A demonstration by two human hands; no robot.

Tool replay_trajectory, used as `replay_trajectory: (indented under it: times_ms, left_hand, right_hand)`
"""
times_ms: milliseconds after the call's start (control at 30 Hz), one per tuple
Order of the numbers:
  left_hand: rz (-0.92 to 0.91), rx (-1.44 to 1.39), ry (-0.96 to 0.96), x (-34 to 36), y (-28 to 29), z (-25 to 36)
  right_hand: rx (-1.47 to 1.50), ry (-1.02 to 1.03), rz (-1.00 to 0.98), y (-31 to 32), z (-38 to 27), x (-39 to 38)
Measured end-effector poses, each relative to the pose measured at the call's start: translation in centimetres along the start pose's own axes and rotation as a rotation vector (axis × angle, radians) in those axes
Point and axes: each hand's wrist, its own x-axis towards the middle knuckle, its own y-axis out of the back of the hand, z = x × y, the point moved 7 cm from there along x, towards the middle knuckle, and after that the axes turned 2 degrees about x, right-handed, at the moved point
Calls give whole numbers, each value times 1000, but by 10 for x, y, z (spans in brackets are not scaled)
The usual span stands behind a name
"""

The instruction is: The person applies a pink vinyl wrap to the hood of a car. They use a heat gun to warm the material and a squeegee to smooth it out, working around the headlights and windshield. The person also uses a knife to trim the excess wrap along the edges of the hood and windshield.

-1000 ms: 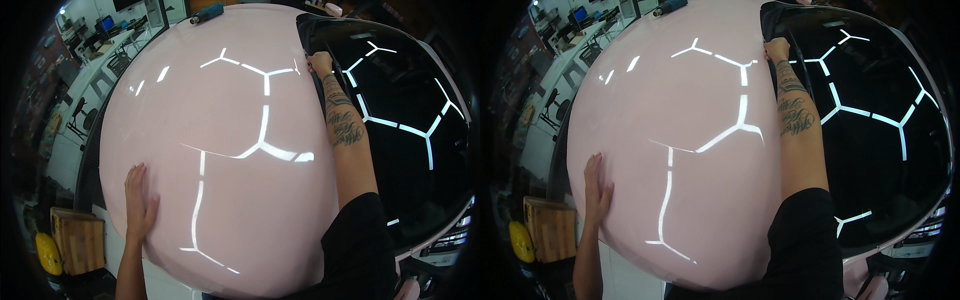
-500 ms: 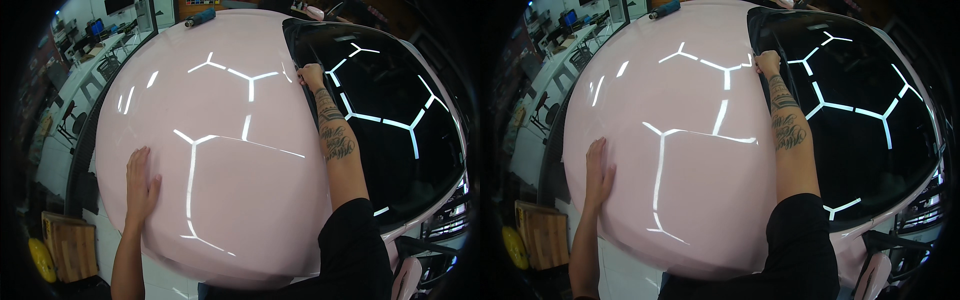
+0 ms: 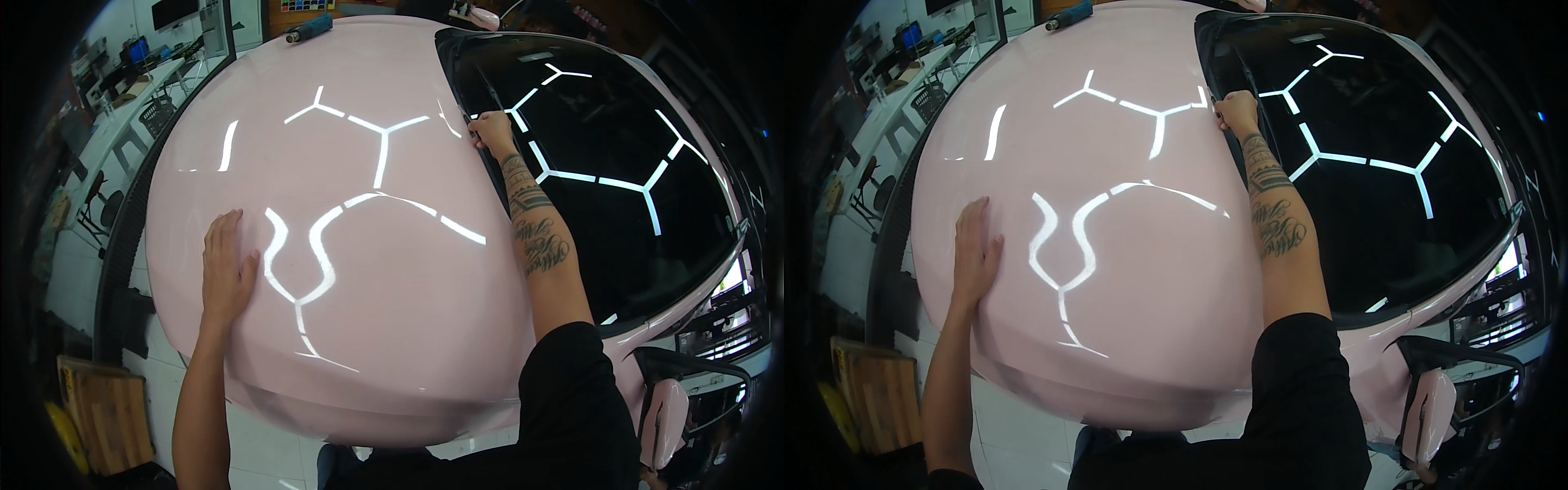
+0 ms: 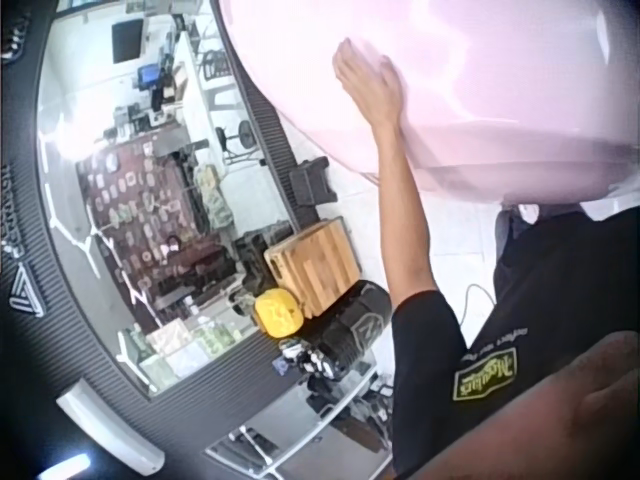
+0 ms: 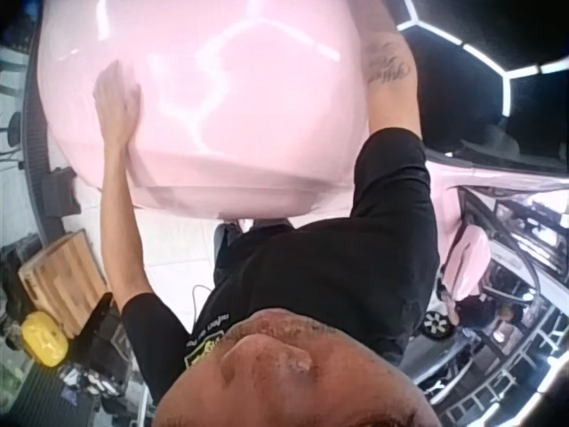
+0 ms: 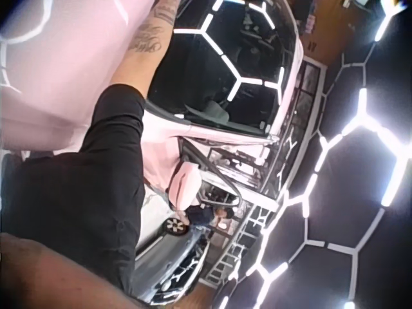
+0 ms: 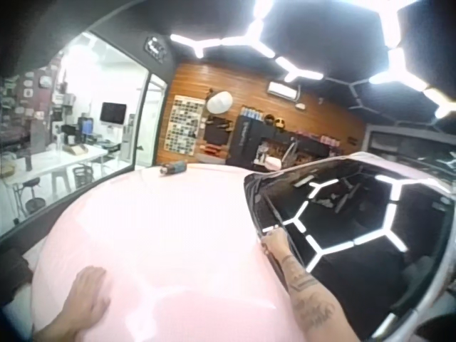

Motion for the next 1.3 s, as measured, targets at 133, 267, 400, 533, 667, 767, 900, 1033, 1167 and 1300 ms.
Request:
replay_trajectory:
  times_ms: [133, 267, 400, 533, 667, 767, 900, 1033, 1167, 1300]
  left_hand:
    - [6, 11, 1, -4, 0, -2]
    - [13, -4, -4, -4, -2, -3]
    - [23, -16, -14, -5, 1, -2]
    - [37, -32, -26, -6, 1, -2]
    - [29, -29, -23, -6, -3, -5]
    - [35, -27, -37, -7, -2, -5]
    - [53, -31, -60, -8, -4, -4]
    - [34, -51, -62, -7, -4, -3]
    - [38, -15, -78, -8, -4, 2]
    - [29, -10, -95, -8, -10, 2]
  right_hand:
    - [-35, 0, -15, 8, -3, -30]
    - [-44, 11, -30, 20, 1, -53]
    - [-40, 26, -55, 30, -4, -85]
    - [-46, 30, -65, 43, 0, -112]
    - [-18, 43, -78, 56, 4, -140]
    - [-1, 32, -93, 66, 7, -161]
    - [21, 0, -114, 82, 16, -187]
    - [-11, -21, -137, 100, 21, -218]
    - [50, -7, -101, 114, 22, -228]
    - [191, -18, -63, 103, 32, -199]
